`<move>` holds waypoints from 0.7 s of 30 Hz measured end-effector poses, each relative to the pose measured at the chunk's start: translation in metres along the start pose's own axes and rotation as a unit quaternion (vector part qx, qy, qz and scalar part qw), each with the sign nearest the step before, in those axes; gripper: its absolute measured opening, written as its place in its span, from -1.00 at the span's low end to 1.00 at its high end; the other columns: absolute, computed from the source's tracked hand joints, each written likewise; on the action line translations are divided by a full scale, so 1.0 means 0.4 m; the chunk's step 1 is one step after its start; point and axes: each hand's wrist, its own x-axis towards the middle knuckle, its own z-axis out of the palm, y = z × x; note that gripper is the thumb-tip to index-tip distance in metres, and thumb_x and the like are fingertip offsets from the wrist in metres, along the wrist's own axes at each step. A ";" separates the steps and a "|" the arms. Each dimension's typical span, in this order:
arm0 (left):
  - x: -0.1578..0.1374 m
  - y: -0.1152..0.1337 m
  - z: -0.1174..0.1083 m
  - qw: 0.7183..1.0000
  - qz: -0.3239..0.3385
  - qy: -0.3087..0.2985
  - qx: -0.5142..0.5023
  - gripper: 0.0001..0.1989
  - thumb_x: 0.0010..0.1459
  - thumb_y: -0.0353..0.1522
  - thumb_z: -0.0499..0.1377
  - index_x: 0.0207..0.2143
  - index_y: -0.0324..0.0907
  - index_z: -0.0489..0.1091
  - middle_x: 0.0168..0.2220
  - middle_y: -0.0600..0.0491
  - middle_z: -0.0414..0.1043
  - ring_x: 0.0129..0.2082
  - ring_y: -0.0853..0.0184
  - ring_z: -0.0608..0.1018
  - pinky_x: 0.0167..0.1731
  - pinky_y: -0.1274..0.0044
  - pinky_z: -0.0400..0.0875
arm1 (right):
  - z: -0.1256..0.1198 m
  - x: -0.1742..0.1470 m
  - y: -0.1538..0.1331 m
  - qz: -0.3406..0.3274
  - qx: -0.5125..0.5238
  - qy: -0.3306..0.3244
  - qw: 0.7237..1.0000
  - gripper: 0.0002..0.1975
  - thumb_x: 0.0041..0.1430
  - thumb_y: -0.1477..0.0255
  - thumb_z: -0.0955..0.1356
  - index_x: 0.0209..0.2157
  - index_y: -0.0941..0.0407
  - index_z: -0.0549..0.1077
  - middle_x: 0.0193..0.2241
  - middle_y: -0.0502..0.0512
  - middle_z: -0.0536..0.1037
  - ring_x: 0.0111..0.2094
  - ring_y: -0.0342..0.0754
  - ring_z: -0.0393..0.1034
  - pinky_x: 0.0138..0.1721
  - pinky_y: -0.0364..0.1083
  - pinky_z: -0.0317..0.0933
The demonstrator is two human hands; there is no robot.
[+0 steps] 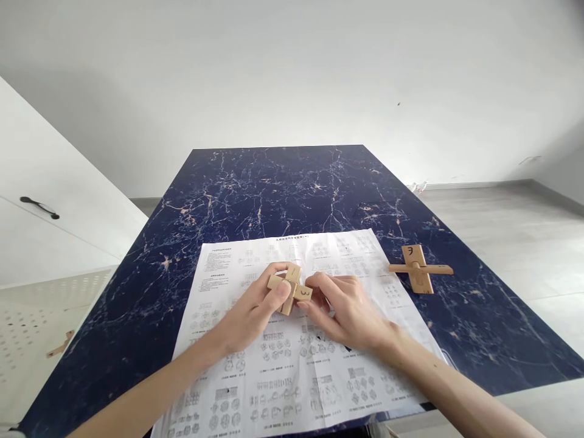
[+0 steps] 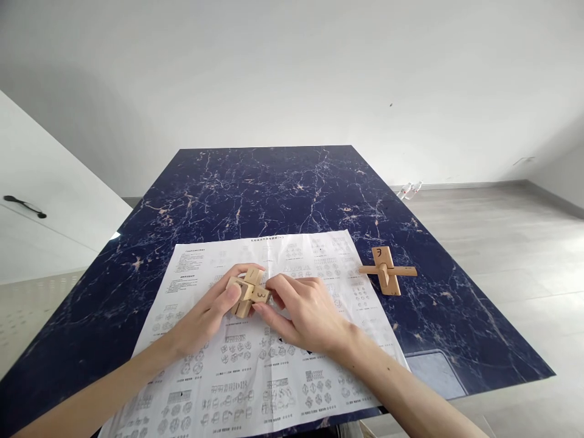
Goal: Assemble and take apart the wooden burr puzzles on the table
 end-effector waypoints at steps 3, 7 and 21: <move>0.000 -0.002 0.003 1.000 -0.008 0.014 0.010 -0.35 0.43 0.16 -0.02 0.31 -0.05 0.19 -0.08 -0.03 0.48 -0.11 0.16 0.51 -0.09 0.31 0.43 | -0.006 0.004 -0.008 0.056 0.067 -0.043 0.995 -0.75 0.52 0.26 0.24 -0.28 0.05 0.24 -0.56 -0.14 0.33 -0.61 -0.19 0.15 -0.52 -0.15 0.02; -0.003 -0.002 0.001 1.000 -0.001 0.000 0.009 -0.31 0.42 0.15 0.03 0.39 -0.01 0.06 -0.18 0.04 0.42 -0.22 0.23 0.46 -0.15 0.35 0.40 | -0.013 0.010 -0.017 0.102 0.144 -0.078 0.981 -0.74 0.52 0.27 0.20 -0.31 0.03 0.18 -0.55 -0.14 0.30 -0.59 -0.18 0.12 -0.52 -0.14 0.01; 0.003 0.002 0.001 0.999 0.030 -0.025 -0.007 -0.49 0.41 0.11 0.07 0.11 -0.08 0.31 -0.17 0.03 0.36 -0.28 0.29 0.38 -0.23 0.40 0.34 | -0.012 0.007 -0.018 0.082 0.153 -0.045 0.984 -0.74 0.45 0.33 0.28 -0.37 0.05 0.23 -0.58 -0.13 0.27 -0.59 -0.19 0.11 -0.54 -0.14 0.01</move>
